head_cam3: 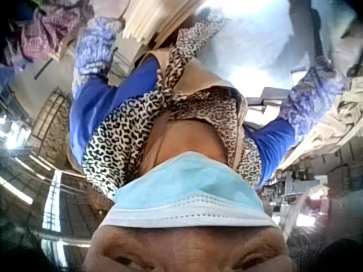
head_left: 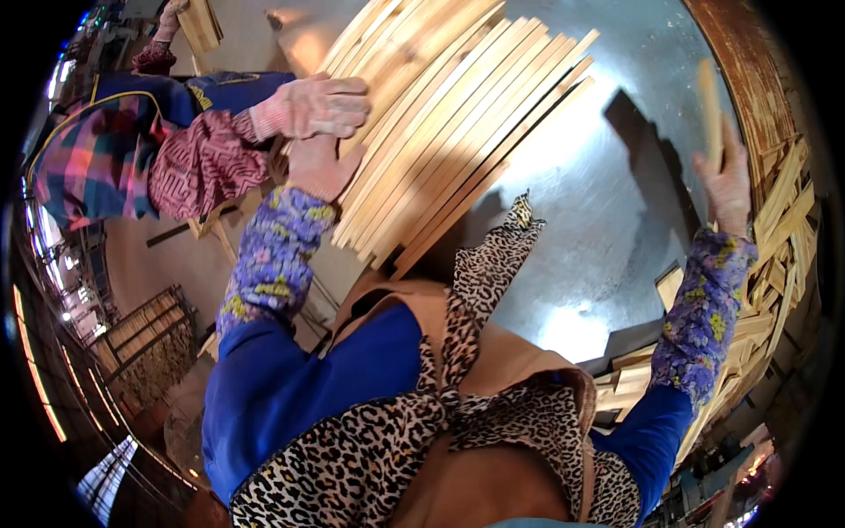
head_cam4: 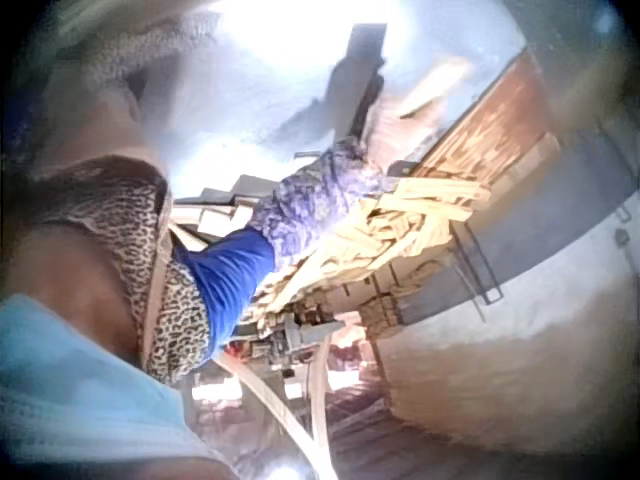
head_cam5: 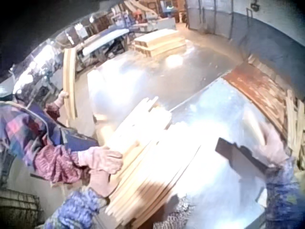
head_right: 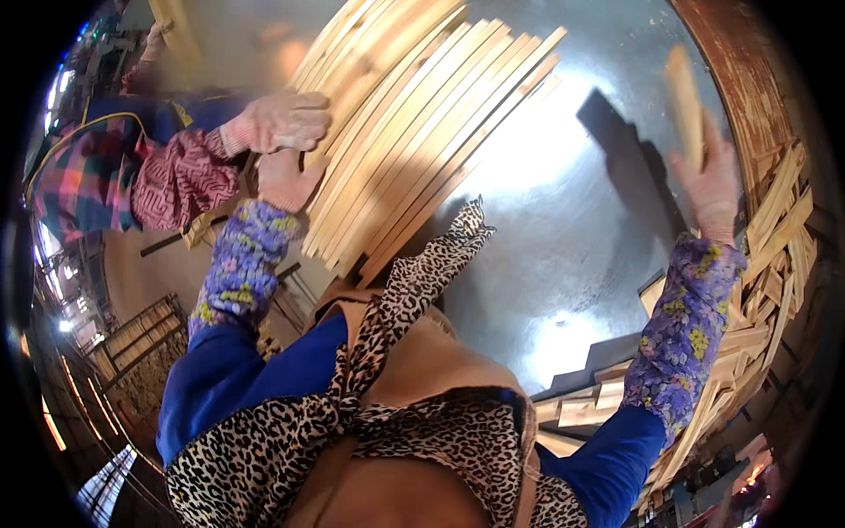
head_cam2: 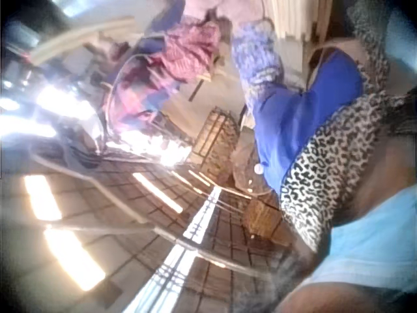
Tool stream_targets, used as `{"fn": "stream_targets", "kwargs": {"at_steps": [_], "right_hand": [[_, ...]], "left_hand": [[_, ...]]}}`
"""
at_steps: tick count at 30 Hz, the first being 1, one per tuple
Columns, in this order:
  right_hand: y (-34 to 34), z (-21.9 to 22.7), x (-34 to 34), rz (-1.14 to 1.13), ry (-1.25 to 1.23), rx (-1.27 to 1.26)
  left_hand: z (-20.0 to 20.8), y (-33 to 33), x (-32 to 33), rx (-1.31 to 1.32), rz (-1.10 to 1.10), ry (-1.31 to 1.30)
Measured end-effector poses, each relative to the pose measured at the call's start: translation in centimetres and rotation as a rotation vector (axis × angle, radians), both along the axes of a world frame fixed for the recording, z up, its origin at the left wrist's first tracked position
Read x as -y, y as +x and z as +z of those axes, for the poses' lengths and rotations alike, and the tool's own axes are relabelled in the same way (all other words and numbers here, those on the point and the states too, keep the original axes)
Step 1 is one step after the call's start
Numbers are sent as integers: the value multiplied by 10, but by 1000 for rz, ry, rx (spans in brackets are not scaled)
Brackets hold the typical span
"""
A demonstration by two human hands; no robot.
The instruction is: The person sorts wooden planks on a metal table, picking them up one by one and stacking them into a neat pile. The person handles the wood by hand, moving pieces from a scattered pile to an organized stack.
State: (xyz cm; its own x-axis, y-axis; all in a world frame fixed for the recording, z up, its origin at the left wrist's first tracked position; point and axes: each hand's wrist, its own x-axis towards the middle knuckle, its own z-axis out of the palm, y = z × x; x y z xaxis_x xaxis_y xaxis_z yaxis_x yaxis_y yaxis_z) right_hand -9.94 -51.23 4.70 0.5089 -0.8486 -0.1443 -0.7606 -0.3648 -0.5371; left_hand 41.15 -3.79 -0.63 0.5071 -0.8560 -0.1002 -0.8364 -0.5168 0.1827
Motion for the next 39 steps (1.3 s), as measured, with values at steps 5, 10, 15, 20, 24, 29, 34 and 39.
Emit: {"fn": "stream_targets", "kwargs": {"at_steps": [5, 10, 15, 20, 24, 29, 34, 39], "right_hand": [[27, 62, -24, -490, 476, 615], [91, -74, -128, -727, 533, 830], [185, -169, -274, -425, 446, 406], [50, -121, -237, -337, -1, -63], [-141, -83, -216, -374, -171, -534], [-237, -97, -221, 109, -92, -632], [-140, -52, -279, 322, -94, -355], [-81, 6, -357, 244, -459, 336]], "left_hand": [[7, -3, -11, -32, 8, 74], [-4, 11, -11, -75, 149, 225], [70, -8, -21, 23, 111, 44], [36, -76, -48, 273, -462, -412], [34, -143, -12, -58, -499, -418], [31, -273, 119, -396, -963, -600], [-37, -384, 167, -1196, -596, 78], [-97, -442, 159, -2324, 174, 850]]}}
